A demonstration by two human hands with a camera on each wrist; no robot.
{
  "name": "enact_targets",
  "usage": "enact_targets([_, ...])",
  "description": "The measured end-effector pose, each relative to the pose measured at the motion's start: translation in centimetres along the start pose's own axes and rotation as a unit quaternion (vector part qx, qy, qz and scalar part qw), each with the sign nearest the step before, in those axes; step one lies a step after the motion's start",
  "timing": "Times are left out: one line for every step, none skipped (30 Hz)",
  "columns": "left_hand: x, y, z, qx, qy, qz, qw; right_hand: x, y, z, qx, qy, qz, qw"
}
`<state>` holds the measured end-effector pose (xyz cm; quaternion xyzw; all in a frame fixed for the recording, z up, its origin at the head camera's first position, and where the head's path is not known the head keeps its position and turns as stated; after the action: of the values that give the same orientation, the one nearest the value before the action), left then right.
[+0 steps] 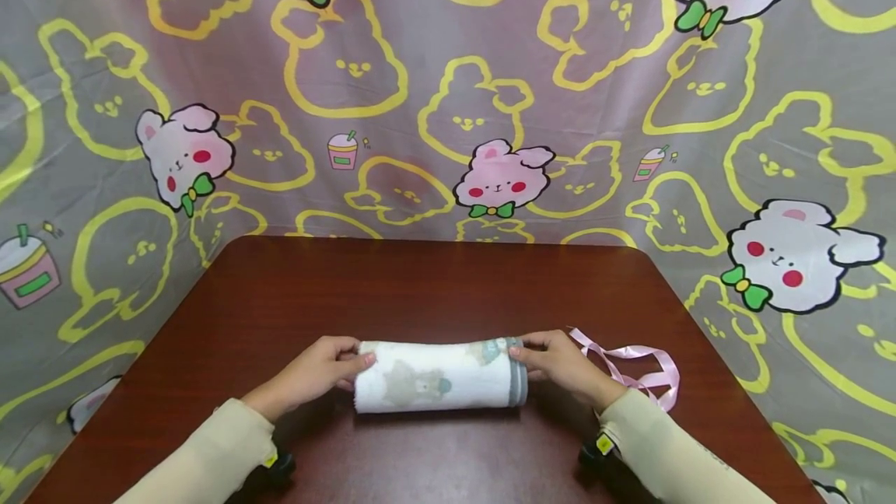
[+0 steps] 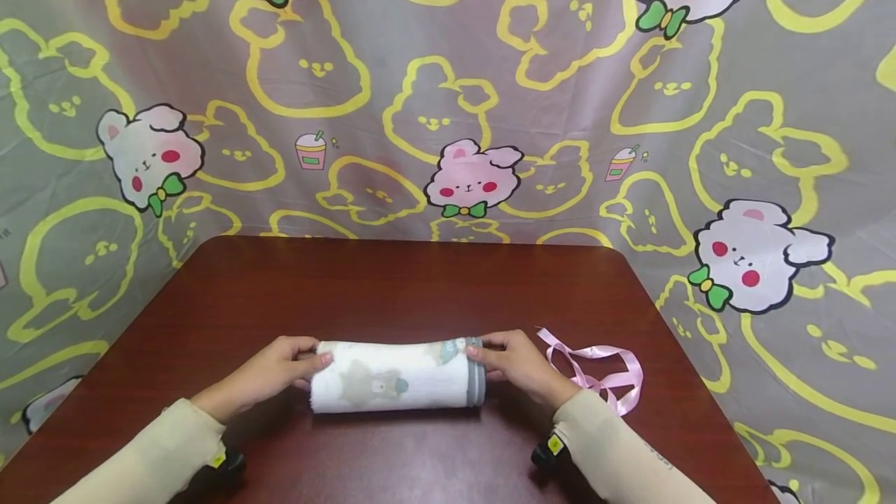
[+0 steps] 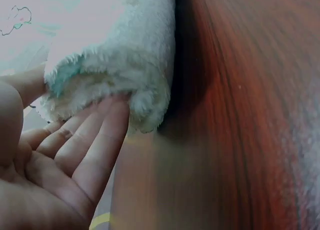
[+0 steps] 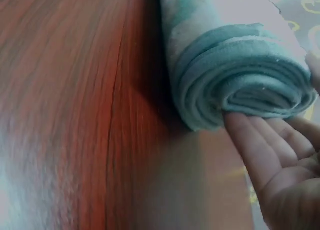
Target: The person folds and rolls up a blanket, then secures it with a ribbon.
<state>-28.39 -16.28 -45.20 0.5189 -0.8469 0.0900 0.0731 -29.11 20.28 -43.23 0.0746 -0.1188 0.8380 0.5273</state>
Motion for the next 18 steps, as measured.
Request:
enact_targets([0.0, 0.0, 0.1, 0.004, -0.005, -0.001, 1.0, 0.1, 0.1, -0.3, -0.006, 0.007, 0.002, 1.0])
enact_targets([0.1, 0.0, 0.1, 0.006, -0.009, -0.002, 0.9999, 0.1, 0.3, -0.6, -0.012, 0.013, 0.005, 1.0])
enact_targets([0.1, 0.0, 0.2, 0.009, -0.011, -0.003, 0.9999, 0.2, 0.5, -0.9, -0.017, 0.019, 0.008, 1.0])
enact_targets([0.2, 0.0, 0.3, 0.013, -0.012, -0.005, 0.9998, 0.2, 0.6, -1.2, -0.021, 0.022, 0.009, 1.0])
enact_targets([0.2, 0.1, 0.3, 0.016, -0.011, -0.006, 0.9998, 0.2, 0.7, -1.5, -0.025, 0.025, 0.01, 0.999])
enact_targets([0.2, 0.1, 0.4, 0.021, -0.011, -0.01, 0.9997, 0.3, 0.9, -1.8, -0.028, 0.028, 0.009, 0.999])
enact_targets([0.2, 0.1, 0.5, 0.027, -0.011, -0.014, 0.9995, 0.3, 1.0, -2.1, -0.031, 0.031, 0.008, 0.999])
enact_targets([0.2, 0.1, 0.5, 0.031, -0.012, -0.018, 0.9993, 0.3, 1.2, -2.3, -0.033, 0.035, 0.006, 0.999])
enact_targets([0.2, 0.1, 0.6, 0.033, -0.013, -0.021, 0.9991, 0.2, 1.2, -2.4, -0.033, 0.036, 0.005, 0.999])
enact_targets([0.2, 0.1, 0.7, 0.036, -0.019, -0.023, 0.9989, 0.2, 1.3, -2.5, -0.033, 0.037, 0.004, 0.999])
enact_targets([0.1, 0.1, 0.7, 0.038, -0.024, -0.024, 0.9987, 0.2, 1.4, -2.6, -0.033, 0.038, 0.003, 0.999])
enact_targets([0.1, 0.2, 0.8, 0.04, -0.029, -0.027, 0.9984, 0.1, 1.5, -2.7, -0.034, 0.038, 0.0, 0.999])
enact_targets([0.1, 0.2, 0.9, 0.041, -0.03, -0.028, 0.9983, 0.1, 1.5, -2.8, -0.036, 0.039, -0.002, 0.999])
enact_targets([0.0, 0.3, 1.0, 0.044, -0.029, -0.031, 0.9981, 0.1, 1.6, -2.9, -0.037, 0.038, -0.006, 0.999])
enact_targets([0.0, 0.4, 1.2, 0.048, -0.026, -0.034, 0.9979, 0.0, 1.7, -3.1, -0.04, 0.036, -0.009, 0.999])
enact_targets([0.0, 0.5, 1.3, 0.053, -0.022, -0.039, 0.9976, 0.0, 1.8, -3.2, -0.044, 0.034, -0.013, 0.998])
enact_targets([0.0, 0.6, 1.5, 0.057, -0.015, -0.045, 0.9972, 0.0, 2.0, -3.3, -0.049, 0.032, -0.017, 0.998])
enact_targets([0.0, 0.7, 1.6, 0.062, -0.008, -0.05, 0.9968, -0.1, 2.1, -3.4, -0.054, 0.031, -0.021, 0.998])
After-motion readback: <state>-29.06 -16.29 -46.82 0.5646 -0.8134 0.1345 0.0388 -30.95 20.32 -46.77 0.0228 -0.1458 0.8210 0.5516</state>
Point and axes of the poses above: each hand's wrist, its own y-axis towards the middle knuckle, its own x-axis out of the back of the hand, z = x × y, the point moved 2 cm from there along y, towards the middle knuckle, and after that the axes turned 4 degrees about -y, right-handed, at the moved point
